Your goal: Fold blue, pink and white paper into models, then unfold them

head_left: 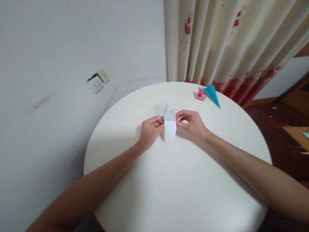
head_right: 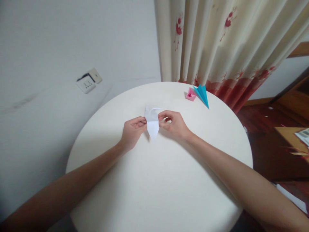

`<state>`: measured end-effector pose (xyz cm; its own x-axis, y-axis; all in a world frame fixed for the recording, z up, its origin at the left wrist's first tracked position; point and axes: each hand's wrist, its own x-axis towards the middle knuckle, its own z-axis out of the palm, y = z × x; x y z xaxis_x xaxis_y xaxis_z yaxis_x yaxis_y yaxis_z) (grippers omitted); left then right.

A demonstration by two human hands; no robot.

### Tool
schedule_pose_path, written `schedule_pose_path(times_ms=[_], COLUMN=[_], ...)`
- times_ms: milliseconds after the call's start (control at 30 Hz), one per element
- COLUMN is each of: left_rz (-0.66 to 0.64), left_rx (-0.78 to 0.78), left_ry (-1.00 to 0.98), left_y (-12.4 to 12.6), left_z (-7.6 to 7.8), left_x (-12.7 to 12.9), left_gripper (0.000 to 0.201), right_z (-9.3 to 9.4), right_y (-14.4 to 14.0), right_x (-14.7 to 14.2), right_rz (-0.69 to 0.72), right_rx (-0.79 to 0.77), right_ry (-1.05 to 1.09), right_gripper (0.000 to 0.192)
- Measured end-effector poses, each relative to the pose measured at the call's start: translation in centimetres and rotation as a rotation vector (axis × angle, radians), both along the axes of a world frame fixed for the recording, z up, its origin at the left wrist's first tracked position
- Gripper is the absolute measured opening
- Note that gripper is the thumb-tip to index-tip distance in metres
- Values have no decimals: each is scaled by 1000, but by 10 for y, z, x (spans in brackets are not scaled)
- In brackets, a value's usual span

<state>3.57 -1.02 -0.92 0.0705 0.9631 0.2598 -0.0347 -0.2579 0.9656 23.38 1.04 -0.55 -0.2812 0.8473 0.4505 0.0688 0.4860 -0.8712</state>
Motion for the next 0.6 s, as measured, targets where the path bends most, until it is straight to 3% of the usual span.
schedule_pose_path(times_ms=[167, 433, 600], left_rz=[-61, -29, -99], left_rx=[-21, -51, -40], left_ry=[-16, -10, -71], left_y=[0, 2, 12], left_z=[-3, -2, -12], left_x=[0, 0, -2], left_gripper=[32, 38, 29], right_z=[0, 7, 12], right_y=[-4, -13, -19], right_x=[-2, -1, -5], right_rz=[-118, -157, -144], right_rx=[93, 313, 421], right_ry=[-30, -167, -207], right_gripper=[7, 3, 4])
